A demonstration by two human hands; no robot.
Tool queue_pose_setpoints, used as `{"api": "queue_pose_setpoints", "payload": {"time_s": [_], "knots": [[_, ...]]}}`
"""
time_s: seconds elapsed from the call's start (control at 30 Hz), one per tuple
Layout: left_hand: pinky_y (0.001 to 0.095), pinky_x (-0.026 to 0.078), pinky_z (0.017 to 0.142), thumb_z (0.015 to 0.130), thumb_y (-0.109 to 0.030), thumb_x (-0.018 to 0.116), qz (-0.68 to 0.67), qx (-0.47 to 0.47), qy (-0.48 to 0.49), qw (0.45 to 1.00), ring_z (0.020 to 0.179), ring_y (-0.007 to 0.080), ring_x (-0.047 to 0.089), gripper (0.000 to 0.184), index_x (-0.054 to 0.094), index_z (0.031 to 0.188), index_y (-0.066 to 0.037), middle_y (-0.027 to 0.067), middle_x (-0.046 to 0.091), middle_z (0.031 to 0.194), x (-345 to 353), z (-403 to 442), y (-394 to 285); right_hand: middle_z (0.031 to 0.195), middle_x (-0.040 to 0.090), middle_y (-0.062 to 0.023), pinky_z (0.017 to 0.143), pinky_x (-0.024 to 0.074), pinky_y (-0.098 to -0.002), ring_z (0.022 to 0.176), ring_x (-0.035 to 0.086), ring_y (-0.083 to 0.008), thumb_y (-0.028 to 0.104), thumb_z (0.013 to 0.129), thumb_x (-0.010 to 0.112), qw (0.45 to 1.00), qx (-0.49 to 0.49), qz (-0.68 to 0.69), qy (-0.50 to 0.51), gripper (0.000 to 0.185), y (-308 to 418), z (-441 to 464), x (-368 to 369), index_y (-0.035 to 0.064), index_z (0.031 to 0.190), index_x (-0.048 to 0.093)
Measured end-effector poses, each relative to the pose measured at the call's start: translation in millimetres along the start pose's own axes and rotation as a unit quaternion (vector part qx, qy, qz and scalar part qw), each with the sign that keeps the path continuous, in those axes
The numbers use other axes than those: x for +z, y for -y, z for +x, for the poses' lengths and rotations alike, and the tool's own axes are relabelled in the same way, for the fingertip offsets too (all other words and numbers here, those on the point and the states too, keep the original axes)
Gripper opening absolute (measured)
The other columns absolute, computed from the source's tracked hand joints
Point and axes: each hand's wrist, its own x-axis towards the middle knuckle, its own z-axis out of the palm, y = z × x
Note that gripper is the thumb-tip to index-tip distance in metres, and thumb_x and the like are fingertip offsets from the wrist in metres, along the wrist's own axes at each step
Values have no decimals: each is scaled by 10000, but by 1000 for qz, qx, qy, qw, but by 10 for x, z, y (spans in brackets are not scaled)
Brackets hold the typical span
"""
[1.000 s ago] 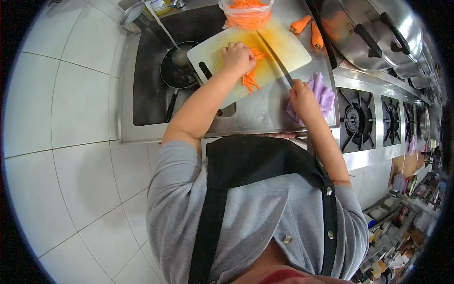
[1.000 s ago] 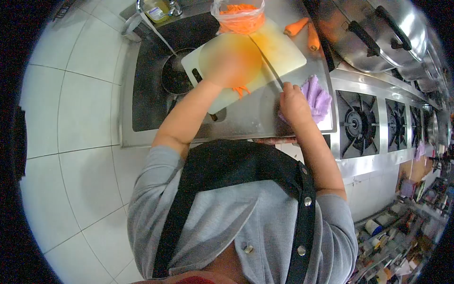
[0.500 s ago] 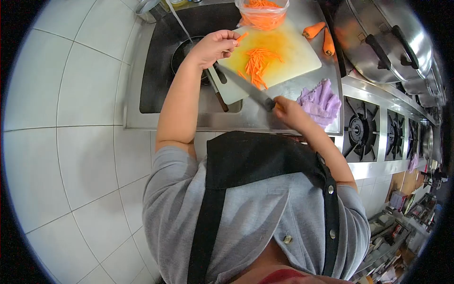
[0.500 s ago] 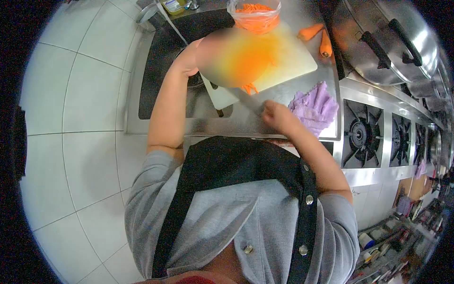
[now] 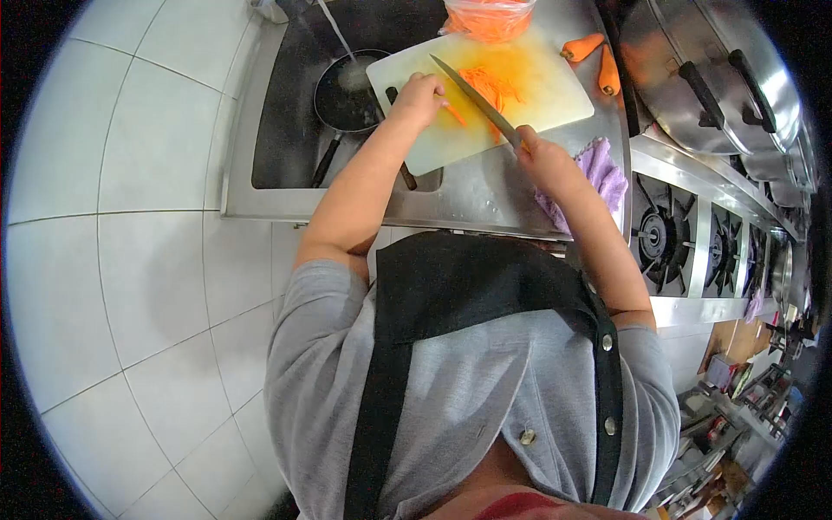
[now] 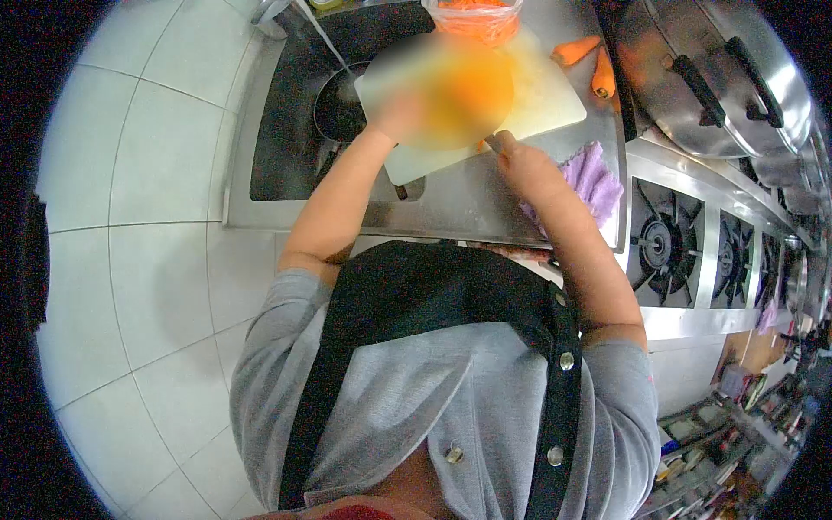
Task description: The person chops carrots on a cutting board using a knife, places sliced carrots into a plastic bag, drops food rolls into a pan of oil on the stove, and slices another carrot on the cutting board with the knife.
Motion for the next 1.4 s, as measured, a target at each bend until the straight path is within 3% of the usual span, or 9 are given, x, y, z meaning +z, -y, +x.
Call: {"api": "queue_pose_setpoints", "payload": {"time_s": [0.07,0.13,0.23,0.3,0.6,0.83,0.93,1.0,1.4], "knots": [[372,480,730,758,-125,690,-11,-7,-10,1000,829,306,605,167,625,886,-40,142,601,871,-51,-86,-5,811,613,-254,700,476,-493,786,609,-417,207,891,490,997,52,-46,41,350,75,-9,-20,72,1205,414],[382,479,737,756,-134,690,-22,-14,-15,1000,848,317,598,168,620,877,-40,143,590,884,-79,-209,-33,806,612,-257,691,477,-498,771,609,-418,216,896,491,998,32,-42,25,362,126,-54,18,83,1220,400],[392,478,737,768,-121,669,-28,53,-12,998,854,322,593,138,618,870,-44,133,590,888,-48,-328,-52,794,613,-254,669,480,-504,741,610,-420,220,901,494,1000,-4,-26,-8,393,188,-125,148,102,1256,374],[391,480,734,768,-104,652,-17,151,-47,987,852,316,592,118,615,867,-50,111,593,879,-19,-342,-37,758,618,-239,635,491,-496,702,616,-411,205,897,502,999,-10,-41,-11,501,378,-171,130,133,1351,304],[402,483,725,753,-85,642,37,213,-50,975,868,312,578,93,599,830,-53,103,597,850,44,-309,27,706,604,-221,634,493,-482,662,615,-394,185,877,517,996,-19,-83,6,634,472,-94,192,199,1438,221],[407,482,725,755,-87,626,20,232,-60,971,858,315,576,94,597,832,-42,107,596,850,79,-322,74,737,613,-238,633,486,-481,678,620,-389,157,878,494,998,-7,-51,47,637,497,71,319,222,1445,211],[405,485,725,762,-90,612,45,217,-52,974,858,313,578,88,599,833,-40,107,606,871,66,-301,87,736,613,-248,642,487,-482,691,621,-390,146,872,493,998,-19,-51,20,636,489,284,426,225,1443,223],[406,487,717,763,-86,603,9,246,-63,967,852,313,579,86,600,834,-39,109,611,876,62,-301,85,720,609,-251,650,486,-482,692,618,-395,146,868,498,998,-43,37,-38,628,437,352,443,228,1437,244],[407,486,736,778,-106,590,15,228,-59,972,864,310,584,88,600,835,-39,111,620,868,64,-296,74,714,609,-245,659,485,-479,694,618,-402,176,882,498,1000,-9,-5,12,624,469,8,236,236,1442,230]]}}
